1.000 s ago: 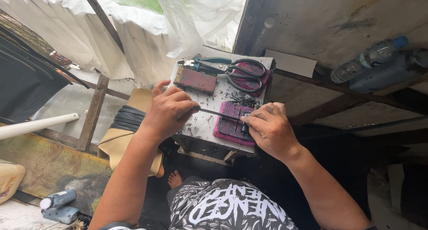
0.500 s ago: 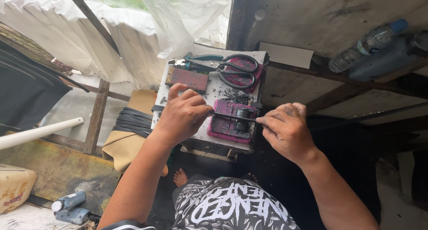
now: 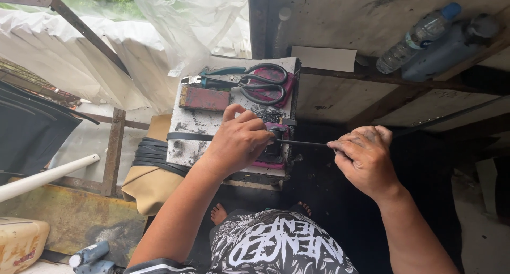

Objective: Applying edge paint to leather straps using a roller applicator and hanging them on a line to dry.

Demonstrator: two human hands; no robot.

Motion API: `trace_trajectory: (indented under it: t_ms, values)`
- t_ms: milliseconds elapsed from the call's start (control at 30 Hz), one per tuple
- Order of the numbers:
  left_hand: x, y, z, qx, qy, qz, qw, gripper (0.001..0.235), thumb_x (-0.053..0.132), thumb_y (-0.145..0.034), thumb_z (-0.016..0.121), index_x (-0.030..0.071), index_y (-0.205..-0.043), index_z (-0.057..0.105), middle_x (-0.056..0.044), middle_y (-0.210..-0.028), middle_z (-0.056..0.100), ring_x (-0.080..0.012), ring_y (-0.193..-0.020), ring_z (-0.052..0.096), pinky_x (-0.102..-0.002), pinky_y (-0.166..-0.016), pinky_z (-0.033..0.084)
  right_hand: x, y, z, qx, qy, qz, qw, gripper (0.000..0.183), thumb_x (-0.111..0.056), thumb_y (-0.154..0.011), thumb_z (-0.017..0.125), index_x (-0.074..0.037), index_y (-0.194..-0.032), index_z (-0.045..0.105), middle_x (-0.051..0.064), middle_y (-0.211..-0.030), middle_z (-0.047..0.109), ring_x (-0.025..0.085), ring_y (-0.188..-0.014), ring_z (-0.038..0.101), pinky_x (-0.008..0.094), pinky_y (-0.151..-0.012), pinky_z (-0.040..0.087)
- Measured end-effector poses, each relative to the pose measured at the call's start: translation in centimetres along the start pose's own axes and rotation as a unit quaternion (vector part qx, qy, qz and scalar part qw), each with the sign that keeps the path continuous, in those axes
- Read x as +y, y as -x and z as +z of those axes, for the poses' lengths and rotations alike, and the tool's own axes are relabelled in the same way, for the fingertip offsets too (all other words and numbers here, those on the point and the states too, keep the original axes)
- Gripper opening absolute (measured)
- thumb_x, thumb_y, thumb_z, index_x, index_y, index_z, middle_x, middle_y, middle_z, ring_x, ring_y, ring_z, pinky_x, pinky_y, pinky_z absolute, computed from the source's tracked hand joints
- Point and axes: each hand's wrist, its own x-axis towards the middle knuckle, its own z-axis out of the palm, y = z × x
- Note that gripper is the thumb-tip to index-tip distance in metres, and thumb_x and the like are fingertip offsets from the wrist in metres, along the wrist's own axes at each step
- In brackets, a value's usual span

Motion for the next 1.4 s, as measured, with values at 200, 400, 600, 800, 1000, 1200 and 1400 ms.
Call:
trace_trajectory:
  t_ms: [200, 400, 600, 800, 1000, 1200, 1400]
  values:
    - [0.3, -1.4, 1.1, -0.023, 0.018, 0.009, 1.0, 0.01, 0.018, -0.079, 0.084, 0.019, -0.079, 0.074, 0.002, -0.076, 0.068, -0.016, -0.086, 0.061, -0.044, -0.098, 0.036, 1.8, 1.7, 0.1, -0.006, 0.008, 0.028, 1.0, 0.015, -0.004, -0.082, 0.07, -0.016, -0.09, 0.076, -0.003, -0.085, 0.069, 0.018, -0.09, 0.063, 0.046, -0.097, 0.037]
    - [1.2, -2.7, 0.0, -0.036, 0.047, -0.007, 0.998, 0.011, 0.019, -0.078, 0.087, 0.016, -0.083, 0.077, -0.001, -0.077, 0.072, -0.0162, -0.085, 0.065, -0.044, -0.101, 0.036, -1.2, -2.4, -2.3, -0.002, 0.027, -0.031, 0.999, 0.014, -0.015, -0.086, 0.071, -0.021, -0.098, 0.076, -0.002, -0.107, 0.068, 0.02, -0.111, 0.061, 0.048, -0.104, 0.033]
    - [1.7, -2.5, -1.1, -0.018, 0.076, -0.018, 0.997, 0.012, 0.014, -0.077, 0.087, 0.014, -0.084, 0.077, -0.003, -0.08, 0.075, -0.0172, -0.082, 0.071, -0.047, -0.108, 0.037, -4.1, -5.4, 1.2, -0.07, 0.047, -0.089, 0.992, 0.019, -0.006, -0.081, 0.075, -0.017, -0.097, 0.076, 0.0, -0.088, 0.068, 0.019, -0.101, 0.063, 0.055, -0.102, 0.035]
    - [-0.9, 0.6, -3.3, -0.021, 0.131, -0.099, 0.986, 0.017, 0.018, -0.083, 0.084, 0.016, -0.1, 0.079, -0.004, -0.088, 0.077, -0.02, -0.089, 0.075, -0.046, -0.109, 0.04, -4.9, -7.4, 1.0, -0.085, 0.04, -0.114, 0.989, 0.018, -0.003, -0.084, 0.074, -0.015, -0.098, 0.075, 0.001, -0.084, 0.068, 0.018, -0.097, 0.063, 0.049, -0.098, 0.037]
    - [-5.8, 7.1, -5.3, -0.023, 0.118, -0.208, 0.971, 0.024, 0.02, -0.083, 0.083, 0.019, -0.106, 0.078, -0.001, -0.09, 0.079, -0.0203, -0.091, 0.076, -0.047, -0.114, 0.036, -4.9, -7.8, 1.7, -0.081, 0.038, -0.128, 0.988, 0.02, -0.003, -0.085, 0.075, -0.016, -0.099, 0.076, 0.001, -0.081, 0.069, 0.017, -0.093, 0.063, 0.049, -0.096, 0.036]
    - [-6.5, 8.8, -7.3, -0.011, 0.132, -0.281, 0.95, 0.018, 0.028, -0.084, 0.083, 0.022, -0.101, 0.081, 0.001, -0.086, 0.078, -0.019, -0.088, 0.074, -0.045, -0.116, 0.035, -5.4, -7.1, 4.4, -0.059, 0.016, -0.132, 0.989, 0.026, -0.003, -0.084, 0.074, -0.017, -0.106, 0.076, 0.0, -0.081, 0.067, 0.018, -0.093, 0.06, 0.048, -0.095, 0.034]
    - [-7.4, 9.5, -5.7, 0.001, 0.015, -0.233, 0.972, 0.015, 0.026, -0.08, 0.086, 0.029, -0.094, 0.081, 0.01, -0.084, 0.075, -0.0096, -0.092, 0.069, -0.042, -0.116, 0.032, -5.8, -6.6, 5.1, -0.063, 0.016, -0.122, 0.99, 0.025, -0.002, -0.082, 0.076, -0.018, -0.101, 0.077, 0.001, -0.081, 0.068, 0.018, -0.091, 0.06, 0.049, -0.096, 0.036]
